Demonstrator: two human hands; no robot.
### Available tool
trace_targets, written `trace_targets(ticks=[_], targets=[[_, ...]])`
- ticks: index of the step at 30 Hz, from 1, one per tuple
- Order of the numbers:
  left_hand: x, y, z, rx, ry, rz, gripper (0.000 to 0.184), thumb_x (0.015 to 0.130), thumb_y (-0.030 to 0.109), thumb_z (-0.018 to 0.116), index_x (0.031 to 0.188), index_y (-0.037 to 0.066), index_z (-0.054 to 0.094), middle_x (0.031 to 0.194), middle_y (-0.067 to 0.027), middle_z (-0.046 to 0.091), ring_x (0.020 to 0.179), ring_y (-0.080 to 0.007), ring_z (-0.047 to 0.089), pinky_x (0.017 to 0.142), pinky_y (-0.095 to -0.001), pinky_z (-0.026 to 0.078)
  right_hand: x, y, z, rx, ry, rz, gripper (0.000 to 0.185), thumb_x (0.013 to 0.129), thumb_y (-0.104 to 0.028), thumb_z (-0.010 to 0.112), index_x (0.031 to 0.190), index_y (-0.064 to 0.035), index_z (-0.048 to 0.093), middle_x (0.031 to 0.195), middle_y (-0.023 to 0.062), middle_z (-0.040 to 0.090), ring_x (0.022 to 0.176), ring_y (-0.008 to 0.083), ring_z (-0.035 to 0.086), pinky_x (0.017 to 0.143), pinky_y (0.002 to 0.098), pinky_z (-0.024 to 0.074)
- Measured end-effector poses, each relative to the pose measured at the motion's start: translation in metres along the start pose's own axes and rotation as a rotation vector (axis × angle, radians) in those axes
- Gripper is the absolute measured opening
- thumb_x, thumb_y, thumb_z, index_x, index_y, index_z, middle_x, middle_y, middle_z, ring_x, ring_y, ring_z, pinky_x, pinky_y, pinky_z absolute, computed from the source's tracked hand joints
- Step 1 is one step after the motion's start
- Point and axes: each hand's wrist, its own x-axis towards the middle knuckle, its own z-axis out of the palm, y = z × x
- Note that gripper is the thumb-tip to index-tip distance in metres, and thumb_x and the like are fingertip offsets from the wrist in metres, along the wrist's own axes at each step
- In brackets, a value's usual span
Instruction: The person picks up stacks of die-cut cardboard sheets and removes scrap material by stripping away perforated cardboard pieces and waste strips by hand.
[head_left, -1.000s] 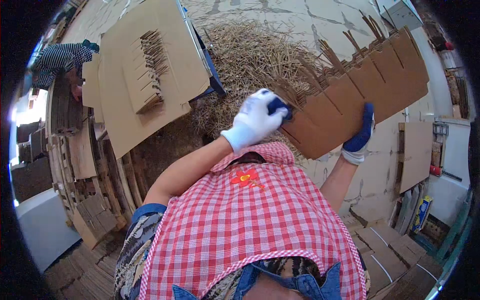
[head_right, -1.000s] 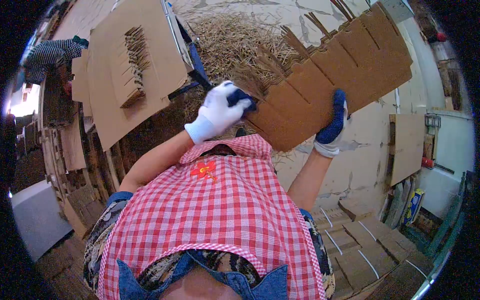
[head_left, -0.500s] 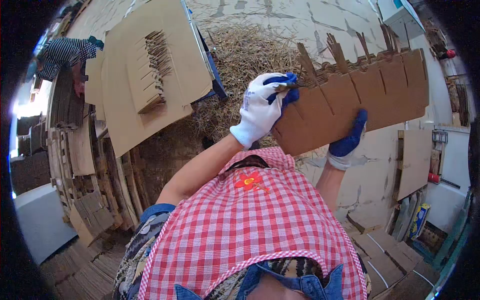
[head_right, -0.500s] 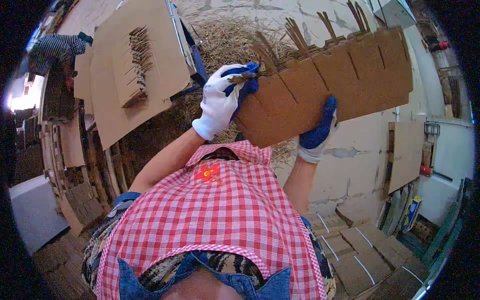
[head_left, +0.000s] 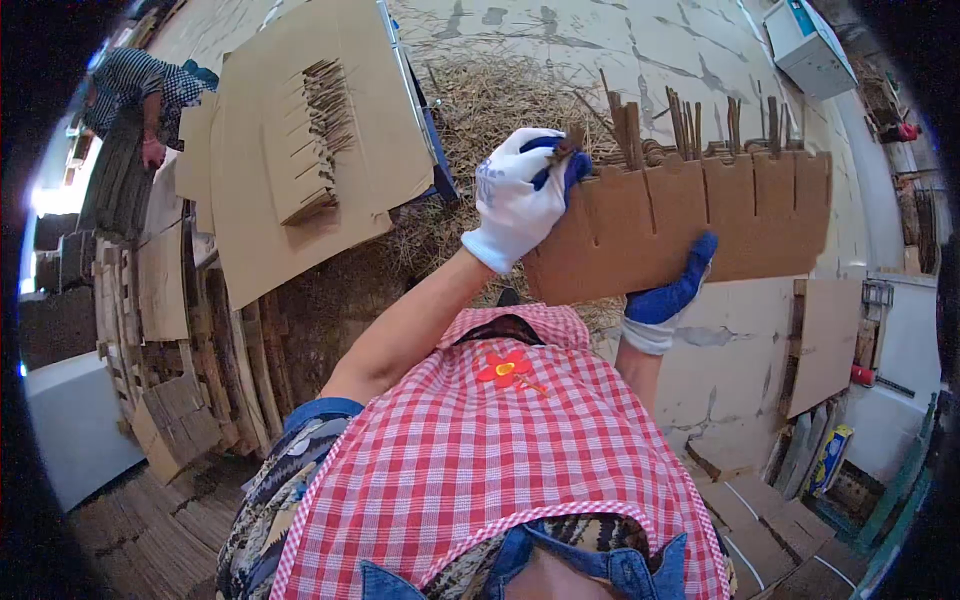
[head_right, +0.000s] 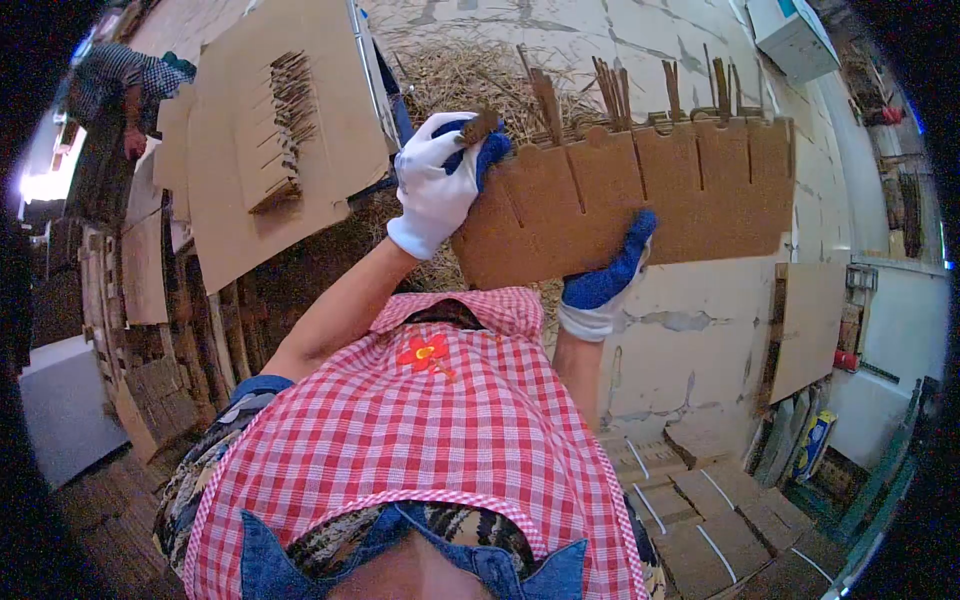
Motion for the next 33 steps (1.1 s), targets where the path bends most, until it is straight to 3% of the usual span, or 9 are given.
trace_targets(ticks=[4,8,11,12,15,16,19,28,33], targets=[[0.006,-0.002,-0.001,0.211,-0.039,0.272,0.009,0.075,0.0,0.063,0.083,-0.003,0.064,0.081,-0.0091,0.061,0.069,-0.017,0.06,0.062,-0.0286,0.048,0.024,0.014,-0.005,0.136,-0.012,0.12,0.053,0.09,-0.039,0.044,0.129,-0.0045,0.038,0.13,0.0131,0.043,0.117,0.0285,0.044,0.1,0.0437,0.0325],[0.005,-0.004,-0.006,0.197,-0.053,0.256,0.014,0.072,0.008,0.065,0.083,0.0,0.065,0.08,-0.013,0.06,0.07,-0.0262,0.058,0.065,-0.032,0.046,0.025,0.021,-0.003,0.117,-0.061,0.207,0.054,0.089,-0.039,0.044,0.13,-0.0039,0.037,0.13,0.0126,0.043,0.119,0.0286,0.042,0.102,0.0436,0.0305],[0.016,-0.006,-0.019,0.038,-0.363,-0.258,0.024,0.073,0.009,0.066,0.095,0.001,0.064,0.082,-0.0094,0.062,0.073,-0.0203,0.06,0.068,-0.0288,0.046,0.028,0.02,-0.004,0.053,-0.058,0.154,0.054,0.09,-0.039,0.043,0.13,-0.0036,0.037,0.13,0.0126,0.043,0.118,0.0287,0.042,0.102,0.0439,0.0304],[0.019,-0.006,-0.024,0.039,-0.36,-0.261,0.024,0.073,0.009,0.066,0.095,0.001,0.064,0.082,-0.0094,0.062,0.073,-0.0203,0.06,0.068,-0.0288,0.046,0.03,0.019,-0.005,0.019,-0.058,0.129,0.054,0.09,-0.039,0.042,0.13,-0.0035,0.037,0.13,0.0126,0.043,0.118,0.0288,0.042,0.102,0.044,0.0303],[0.03,0.0,-0.04,-0.589,-0.599,-0.618,0.03,0.075,0.011,0.065,0.104,0.003,0.062,0.091,-0.0068,0.062,0.082,-0.0136,0.058,0.074,-0.0262,0.045,0.036,0.007,-0.007,0.047,-0.144,0.201,0.053,0.09,-0.039,0.042,0.13,-0.0035,0.037,0.129,0.013,0.044,0.117,0.0286,0.043,0.101,0.0437,0.0309],[0.031,0.002,-0.041,-0.589,-0.606,-0.619,0.03,0.075,0.011,0.065,0.104,0.003,0.062,0.091,-0.0068,0.062,0.082,-0.0136,0.058,0.074,-0.0262,0.045,0.037,0.002,-0.006,0.063,-0.185,0.228,0.053,0.09,-0.038,0.042,0.13,-0.0034,0.037,0.129,0.0132,0.044,0.116,0.0284,0.044,0.101,0.0436,0.0312],[0.033,0.012,-0.04,-0.502,-0.679,-0.202,0.034,0.078,0.013,0.063,0.11,0.005,0.059,0.104,-0.0073,0.059,0.093,-0.0113,0.054,0.081,-0.0253,0.043,0.034,-0.005,0.013,0.162,-0.266,0.372,0.052,0.09,-0.038,0.041,0.129,-0.0033,0.037,0.129,0.0136,0.044,0.116,0.028,0.044,0.1,0.0434,0.032],[0.049,0.04,-0.048,-0.439,-0.953,0.115,0.035,0.079,0.011,0.061,0.113,0.005,0.057,0.109,-0.0127,0.056,0.099,-0.0206,0.053,0.086,-0.0284,0.042,0.034,0.012,0.024,0.476,-0.429,0.695,0.049,0.091,-0.035,0.04,0.129,-0.003,0.038,0.122,0.0152,0.049,0.109,0.0284,0.05,0.097,0.0399,0.0375],[0.056,0.049,-0.05,-0.508,-1.125,0.145,0.03,0.081,0.014,0.059,0.108,0.001,0.058,0.108,-0.0135,0.057,0.097,-0.0235,0.056,0.084,-0.0307,0.043,0.027,0.011,0.03,0.379,-0.538,0.603,0.047,0.092,-0.032,0.039,0.128,-0.0022,0.039,0.121,0.016,0.05,0.107,0.0275,0.052,0.096,0.0383,0.0384]])
